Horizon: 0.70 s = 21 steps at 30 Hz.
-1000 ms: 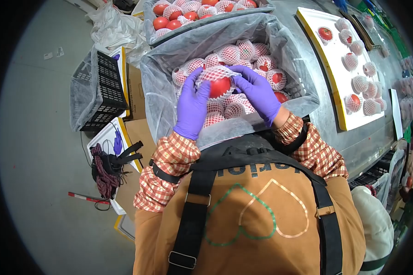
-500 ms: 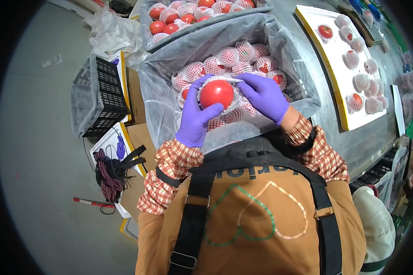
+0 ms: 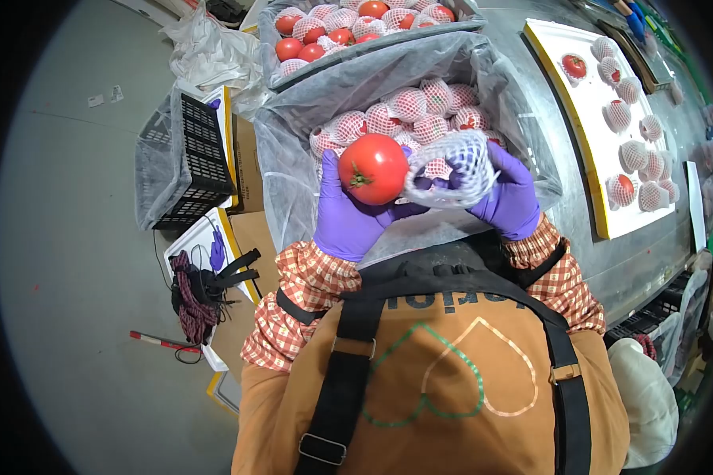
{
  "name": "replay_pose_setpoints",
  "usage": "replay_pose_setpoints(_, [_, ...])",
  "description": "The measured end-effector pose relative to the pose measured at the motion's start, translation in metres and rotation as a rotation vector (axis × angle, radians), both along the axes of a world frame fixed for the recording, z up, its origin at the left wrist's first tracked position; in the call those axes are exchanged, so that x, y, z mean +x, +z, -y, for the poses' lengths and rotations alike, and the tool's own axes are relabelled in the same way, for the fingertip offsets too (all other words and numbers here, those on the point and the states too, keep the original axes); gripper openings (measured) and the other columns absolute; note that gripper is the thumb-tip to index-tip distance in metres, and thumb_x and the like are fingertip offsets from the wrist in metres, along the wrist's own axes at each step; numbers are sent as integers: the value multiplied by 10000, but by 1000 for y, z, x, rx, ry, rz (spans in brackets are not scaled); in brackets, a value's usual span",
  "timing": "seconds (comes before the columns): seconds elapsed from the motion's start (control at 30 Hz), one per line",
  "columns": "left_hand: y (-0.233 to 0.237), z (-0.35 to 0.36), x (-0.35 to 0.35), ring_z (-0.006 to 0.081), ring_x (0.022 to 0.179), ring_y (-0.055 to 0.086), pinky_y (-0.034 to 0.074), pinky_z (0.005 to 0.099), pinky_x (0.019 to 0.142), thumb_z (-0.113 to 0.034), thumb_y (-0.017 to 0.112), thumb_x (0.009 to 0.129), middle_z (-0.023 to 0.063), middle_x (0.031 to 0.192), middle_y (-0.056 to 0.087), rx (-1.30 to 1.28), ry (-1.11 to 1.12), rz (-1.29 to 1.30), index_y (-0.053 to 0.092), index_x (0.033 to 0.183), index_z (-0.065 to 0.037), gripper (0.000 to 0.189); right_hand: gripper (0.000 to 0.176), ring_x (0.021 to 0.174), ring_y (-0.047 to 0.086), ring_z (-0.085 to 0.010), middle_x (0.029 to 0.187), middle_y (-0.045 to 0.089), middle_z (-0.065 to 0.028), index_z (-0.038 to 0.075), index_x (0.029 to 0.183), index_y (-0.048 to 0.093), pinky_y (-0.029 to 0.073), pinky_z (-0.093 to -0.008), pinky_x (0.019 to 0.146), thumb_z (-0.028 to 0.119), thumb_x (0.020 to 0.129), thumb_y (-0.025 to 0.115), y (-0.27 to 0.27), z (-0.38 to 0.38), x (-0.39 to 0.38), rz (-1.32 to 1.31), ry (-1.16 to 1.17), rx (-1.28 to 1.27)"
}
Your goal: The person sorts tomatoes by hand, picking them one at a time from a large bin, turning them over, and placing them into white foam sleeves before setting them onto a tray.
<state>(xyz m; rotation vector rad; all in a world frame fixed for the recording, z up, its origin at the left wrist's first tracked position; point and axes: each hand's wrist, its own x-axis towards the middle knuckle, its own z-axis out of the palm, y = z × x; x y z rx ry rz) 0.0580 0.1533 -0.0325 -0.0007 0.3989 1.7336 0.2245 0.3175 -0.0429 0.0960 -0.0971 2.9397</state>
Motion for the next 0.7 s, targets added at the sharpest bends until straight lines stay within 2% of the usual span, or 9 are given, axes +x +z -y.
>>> replay_pose_setpoints(0.17, [6,7,4,336,1241,466,509,508,900,-471,588,870,187,1395,392,-153,-55,-417,355,1360,-44,690,512,1181,525,-321,1287,498,-227,-31,1358,358,470,-437,974,168,912,509,-11,-10,7,44,-66,40])
replay_pose_setpoints(0.3, [6,11,11,274,1163,522,515,453,913,-330,708,797,134,1315,456,-143,55,-610,404,1300,-48,651,476,1109,577,-240,1215,550,-173,-53,1325,388,487,-365,969,-21,857,470,4,-14,12,103,-126,397])
replay_pose_setpoints(0.4, [6,14,14,246,1134,534,526,426,900,-347,725,781,118,1277,472,-203,140,-776,418,1300,-50,672,492,1087,585,-171,1205,575,-118,-46,1294,456,458,-263,896,-32,802,475,5,-13,11,587,-495,984])
replay_pose_setpoints(0.43, [6,14,16,236,1125,536,531,419,892,-354,725,781,111,1260,473,-215,150,-783,422,1302,-51,674,492,1087,585,-171,1205,575,-118,-46,1294,456,458,-263,896,-32,802,475,0,-10,12,563,-484,992])
replay_pose_setpoints(0.5, [-2,16,15,226,1104,545,546,410,868,-327,698,809,101,1222,472,-233,210,-885,426,1315,-52,636,488,1095,575,-221,1200,574,-140,-38,1294,463,439,-312,913,11,815,537,-3,8,5,671,-599,1511])
replay_pose_setpoints(0.57, [-8,15,20,239,1094,550,549,413,853,-256,636,855,99,1238,470,-204,241,-766,400,1363,-116,577,528,1118,553,-278,1190,567,-177,-27,1301,454,424,-358,946,61,810,627,5,26,-9,455,-650,2000])
replay_pose_setpoints(0.63, [1,13,21,225,1142,518,526,361,853,-287,612,892,106,1297,445,-294,239,-776,329,1413,-87,626,626,1166,517,-330,1230,532,-210,-27,1310,436,392,-386,990,120,773,723,17,49,-25,336,-605,2095])
replay_pose_setpoints(0.67, [6,13,24,223,1217,460,463,342,950,-328,589,919,122,1358,407,-252,256,-755,270,1442,-44,675,704,1196,492,-342,1275,498,-214,-36,1308,424,375,-389,1014,145,728,779,15,54,-33,297,-679,2143])
replay_pose_setpoints(0.7, [-5,12,21,223,1281,391,370,330,1042,-346,550,943,136,1415,356,-237,294,-1004,195,1466,-21,710,758,1201,484,-349,1293,478,-223,-44,1316,404,373,-398,1015,153,702,803,11,56,-38,299,-697,2083])
